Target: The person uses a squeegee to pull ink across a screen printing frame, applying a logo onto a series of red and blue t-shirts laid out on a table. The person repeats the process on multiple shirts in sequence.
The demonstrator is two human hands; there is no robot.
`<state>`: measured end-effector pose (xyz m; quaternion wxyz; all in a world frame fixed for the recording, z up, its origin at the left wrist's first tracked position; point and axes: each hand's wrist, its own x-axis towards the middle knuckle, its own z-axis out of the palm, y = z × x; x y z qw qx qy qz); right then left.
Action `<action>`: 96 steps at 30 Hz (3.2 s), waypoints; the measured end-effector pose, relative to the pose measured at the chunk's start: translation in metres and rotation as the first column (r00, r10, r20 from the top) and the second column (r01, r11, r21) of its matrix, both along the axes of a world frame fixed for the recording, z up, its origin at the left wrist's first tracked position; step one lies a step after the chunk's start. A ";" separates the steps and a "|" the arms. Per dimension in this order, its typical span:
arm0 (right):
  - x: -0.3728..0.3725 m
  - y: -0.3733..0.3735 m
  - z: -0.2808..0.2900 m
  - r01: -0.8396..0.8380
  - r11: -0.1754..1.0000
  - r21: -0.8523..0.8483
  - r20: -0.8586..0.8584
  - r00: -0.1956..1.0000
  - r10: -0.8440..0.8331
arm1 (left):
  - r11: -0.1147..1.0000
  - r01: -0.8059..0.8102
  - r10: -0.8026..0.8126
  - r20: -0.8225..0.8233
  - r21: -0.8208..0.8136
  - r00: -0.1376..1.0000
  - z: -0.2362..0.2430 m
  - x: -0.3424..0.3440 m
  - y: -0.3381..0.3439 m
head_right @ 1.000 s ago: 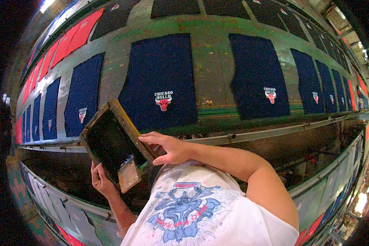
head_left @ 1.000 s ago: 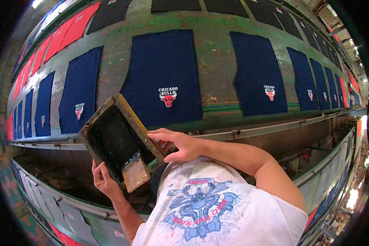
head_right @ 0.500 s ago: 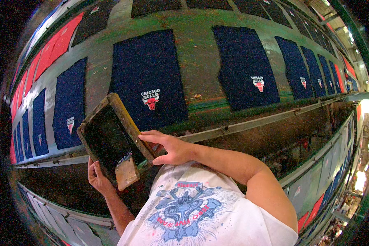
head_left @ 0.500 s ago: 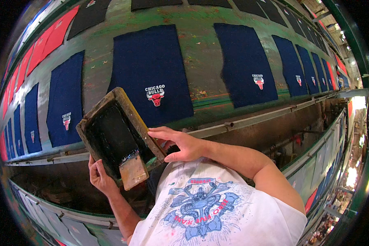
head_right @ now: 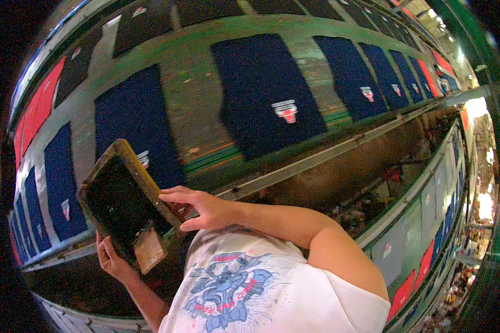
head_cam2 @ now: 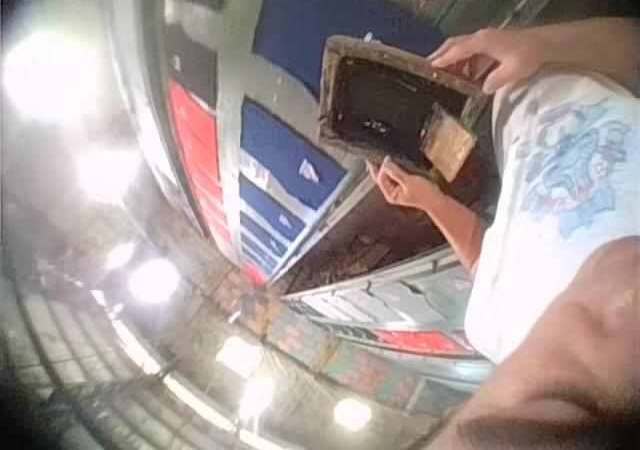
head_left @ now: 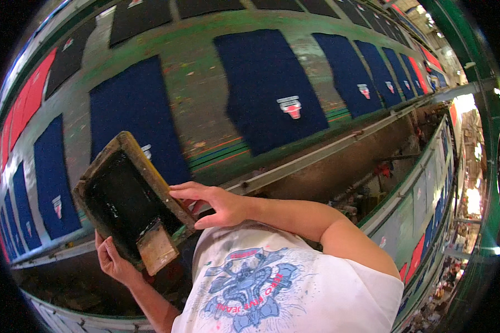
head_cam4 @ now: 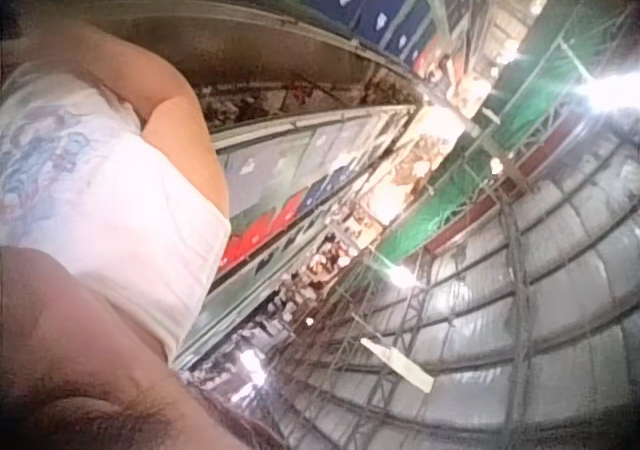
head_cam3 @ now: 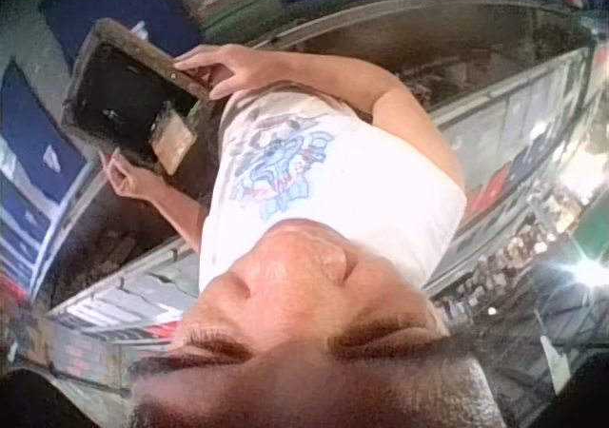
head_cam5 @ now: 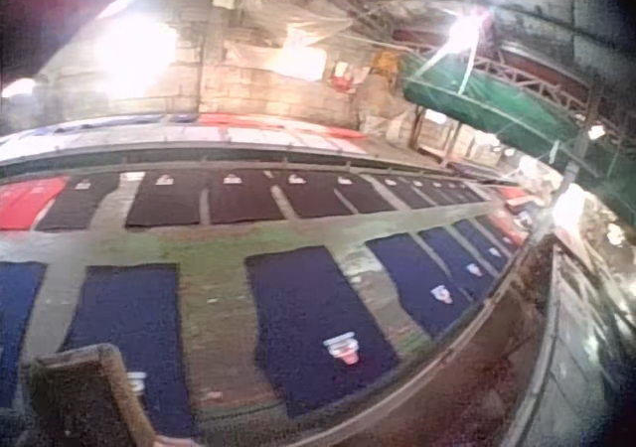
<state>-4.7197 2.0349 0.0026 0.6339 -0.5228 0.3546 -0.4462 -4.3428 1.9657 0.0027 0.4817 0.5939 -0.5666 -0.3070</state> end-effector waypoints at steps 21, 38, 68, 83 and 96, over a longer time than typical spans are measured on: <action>-0.373 0.145 -0.042 0.656 0.713 0.250 0.093 0.716 -0.692 | 0.930 0.361 -0.356 0.079 -0.061 0.931 -0.031 -0.476 0.077; -0.367 0.133 -0.051 0.715 0.683 0.152 0.101 0.676 -0.730 | 0.929 0.363 -0.369 -0.100 -0.076 0.924 -0.020 -0.478 0.058; -0.343 0.125 -0.060 0.648 0.746 0.152 -0.021 0.757 -0.653 | 0.929 0.359 -0.343 0.163 -0.086 0.925 -0.049 -0.441 0.047; -0.402 0.169 -0.070 0.728 0.655 0.203 -0.089 0.680 -0.728 | 0.892 0.424 -0.425 0.024 -0.156 0.905 -0.093 -0.517 0.086; -0.408 0.168 -0.078 0.713 0.697 0.080 -0.349 0.675 -0.650 | 0.916 0.400 -0.398 -0.137 -0.015 0.907 -0.099 -0.519 0.078</action>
